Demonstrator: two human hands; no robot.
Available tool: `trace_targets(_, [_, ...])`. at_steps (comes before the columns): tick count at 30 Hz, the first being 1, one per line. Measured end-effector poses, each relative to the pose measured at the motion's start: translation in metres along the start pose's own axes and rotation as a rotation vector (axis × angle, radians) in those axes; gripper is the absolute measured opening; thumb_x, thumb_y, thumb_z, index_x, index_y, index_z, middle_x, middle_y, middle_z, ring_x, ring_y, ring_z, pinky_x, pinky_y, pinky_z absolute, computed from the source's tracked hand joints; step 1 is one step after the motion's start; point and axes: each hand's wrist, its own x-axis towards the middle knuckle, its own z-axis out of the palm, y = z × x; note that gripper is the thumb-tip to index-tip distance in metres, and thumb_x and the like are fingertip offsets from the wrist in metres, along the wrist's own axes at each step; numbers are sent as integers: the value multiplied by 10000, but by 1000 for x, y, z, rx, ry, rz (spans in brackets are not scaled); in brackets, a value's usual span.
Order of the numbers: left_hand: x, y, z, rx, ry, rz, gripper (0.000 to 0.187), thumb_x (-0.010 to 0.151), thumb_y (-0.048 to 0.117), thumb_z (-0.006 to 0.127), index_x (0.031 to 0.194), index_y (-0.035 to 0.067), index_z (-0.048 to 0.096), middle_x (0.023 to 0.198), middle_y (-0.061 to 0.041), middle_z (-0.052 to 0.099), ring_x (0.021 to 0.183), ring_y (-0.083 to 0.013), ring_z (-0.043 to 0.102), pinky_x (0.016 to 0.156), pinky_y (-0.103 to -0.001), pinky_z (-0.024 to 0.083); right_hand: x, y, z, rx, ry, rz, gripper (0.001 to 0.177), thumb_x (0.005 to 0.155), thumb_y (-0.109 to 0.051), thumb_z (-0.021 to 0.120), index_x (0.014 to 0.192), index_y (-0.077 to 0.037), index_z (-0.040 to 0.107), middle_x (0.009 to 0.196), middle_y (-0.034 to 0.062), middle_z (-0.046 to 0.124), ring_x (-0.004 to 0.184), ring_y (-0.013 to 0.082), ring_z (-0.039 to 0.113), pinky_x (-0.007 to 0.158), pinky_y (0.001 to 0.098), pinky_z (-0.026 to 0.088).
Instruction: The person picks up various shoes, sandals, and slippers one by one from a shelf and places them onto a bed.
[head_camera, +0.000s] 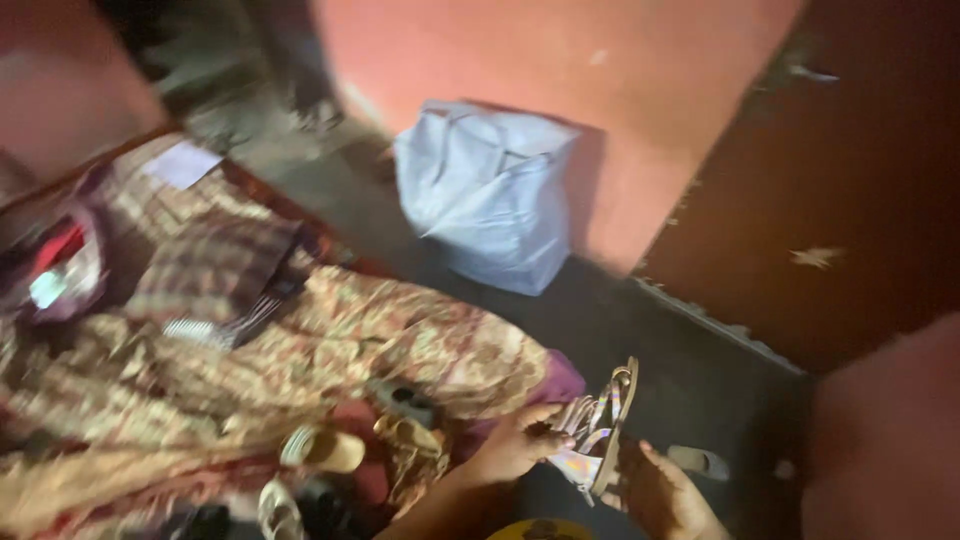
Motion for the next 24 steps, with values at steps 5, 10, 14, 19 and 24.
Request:
trace_targets(5, [-44, 45, 14, -396, 256, -139, 510, 918, -22, 621, 1427, -3, 598, 1139, -101, 703, 992, -137, 684, 868, -276, 560, 63, 16, -39, -145, 218, 361, 584, 903, -514, 510, 1355, -148, 560, 1273, 151, 680, 1155, 333, 628, 970, 509, 490])
trace_targets(10, [-76, 56, 16, -649, 582, -192, 525, 860, -73, 600, 1381, -16, 567, 1131, -138, 717, 970, -197, 721, 815, -295, 585, 108, 20, -40, -185, -142, 503, 536, 1018, -381, 458, 1442, -58, 519, 1212, 134, 689, 1062, 295, 649, 901, 459, 500])
trace_targets(14, [-89, -18, -22, -340, 726, -148, 523, 883, -44, 680, 1389, 14, 560, 1147, -108, 687, 979, -181, 695, 810, -302, 581, 134, 19, -2, -402, 57, 495, 553, 945, -402, 516, 1400, -89, 542, 1186, 138, 709, 1027, 307, 663, 869, 484, 532])
trace_targets(19, [-129, -79, -56, -228, 962, -301, 583, 845, -30, 660, 1412, 77, 579, 1105, -104, 734, 860, -201, 696, 698, -314, 558, 163, 45, 29, -547, 85, 626, 589, 945, -416, 547, 1478, -182, 458, 1287, 197, 608, 1092, 347, 634, 920, 504, 524])
trace_targets(24, [-184, -90, -72, -457, 1059, -380, 574, 863, 29, 609, 1424, 144, 568, 873, -168, 693, 557, -240, 504, 436, -325, 391, 177, 78, 51, -676, -117, 715, 635, 935, -446, 568, 1500, -179, 457, 1340, 183, 584, 1099, 322, 629, 922, 466, 533])
